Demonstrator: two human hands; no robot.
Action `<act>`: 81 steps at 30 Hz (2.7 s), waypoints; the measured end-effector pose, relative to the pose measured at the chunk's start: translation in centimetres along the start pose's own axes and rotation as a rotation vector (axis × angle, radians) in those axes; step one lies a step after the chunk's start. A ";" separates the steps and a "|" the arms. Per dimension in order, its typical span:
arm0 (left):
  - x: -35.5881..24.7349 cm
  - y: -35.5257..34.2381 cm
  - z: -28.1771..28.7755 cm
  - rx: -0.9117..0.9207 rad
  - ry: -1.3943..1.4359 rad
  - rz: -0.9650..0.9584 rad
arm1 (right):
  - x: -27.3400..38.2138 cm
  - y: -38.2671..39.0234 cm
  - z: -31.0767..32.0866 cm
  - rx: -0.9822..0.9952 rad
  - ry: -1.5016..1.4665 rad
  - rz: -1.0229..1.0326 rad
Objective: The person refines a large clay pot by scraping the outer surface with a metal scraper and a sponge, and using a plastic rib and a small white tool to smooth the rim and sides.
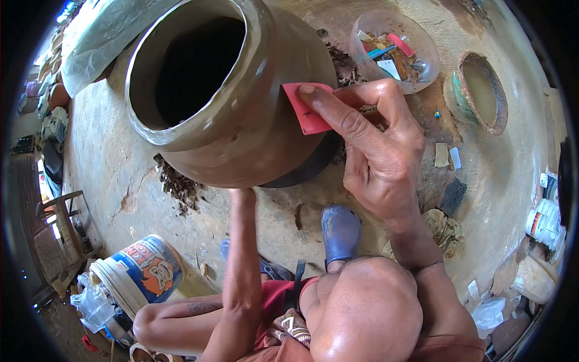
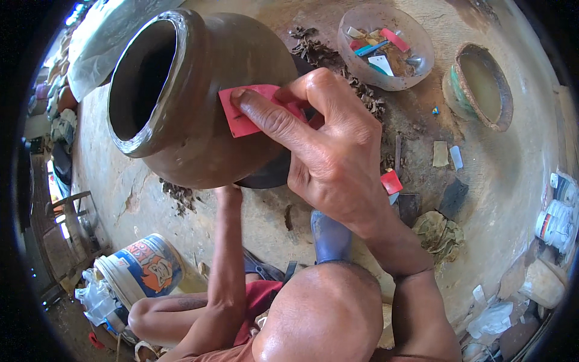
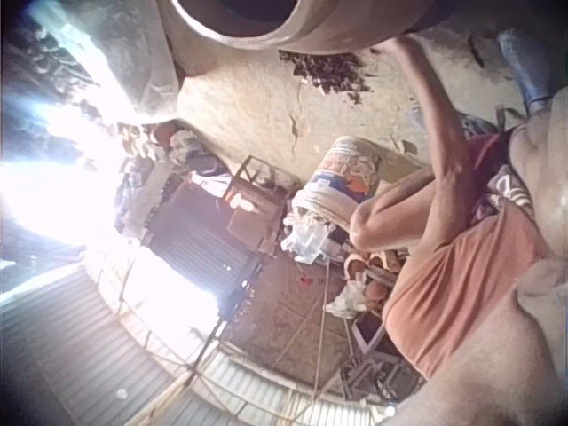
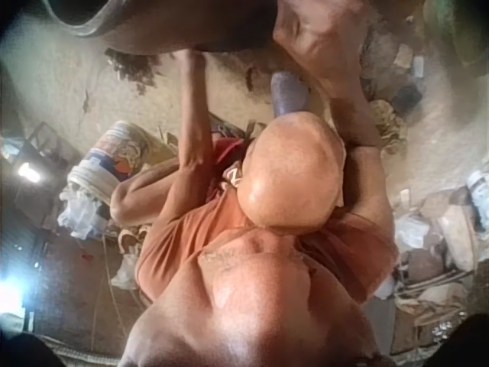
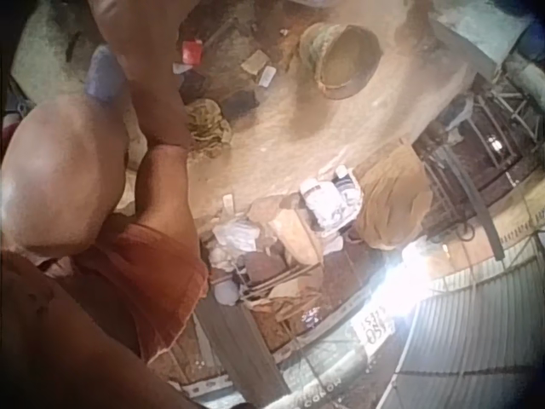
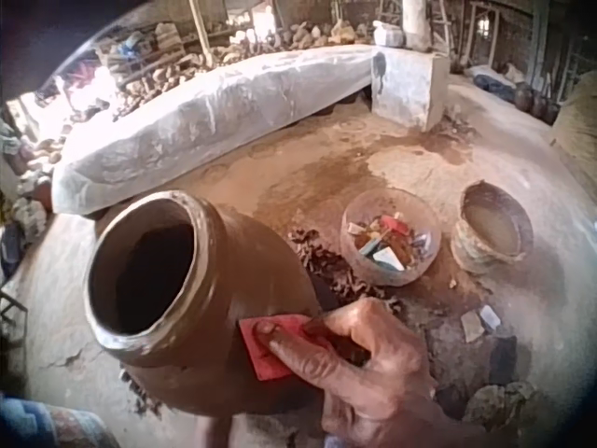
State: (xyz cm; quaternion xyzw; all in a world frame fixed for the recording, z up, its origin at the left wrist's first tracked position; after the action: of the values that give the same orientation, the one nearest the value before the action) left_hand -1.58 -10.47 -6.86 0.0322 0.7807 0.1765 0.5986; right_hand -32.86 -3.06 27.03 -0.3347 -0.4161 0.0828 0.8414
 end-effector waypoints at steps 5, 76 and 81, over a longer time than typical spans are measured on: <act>8.1 13.7 -8.1 -0.012 0.034 0.532 | -0.3 0.8 0.1 0.051 0.017 -0.019; 0.1 -3.8 -1.8 0.059 -0.161 0.242 | -2.3 0.6 4.1 -0.154 -0.144 -0.008; -1.3 -5.5 -1.1 0.070 -0.176 0.209 | -11.5 -5.2 1.8 -0.141 -0.196 -0.105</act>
State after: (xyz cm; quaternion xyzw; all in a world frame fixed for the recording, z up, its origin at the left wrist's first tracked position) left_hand -1.39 -16.22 -7.15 0.1496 0.7233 0.2071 0.6415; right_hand -42.31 -10.94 23.70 -0.3609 -0.5179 0.0414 0.7745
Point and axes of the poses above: each hand's wrist, its own y-axis away from the middle knuckle, its own z-axis out of the back of the hand, x = y × z, the point moved 10 cm from there along -y, towards the middle knuckle, and after that the axes turned 9 degrees about -y, right-handed, at the moved point
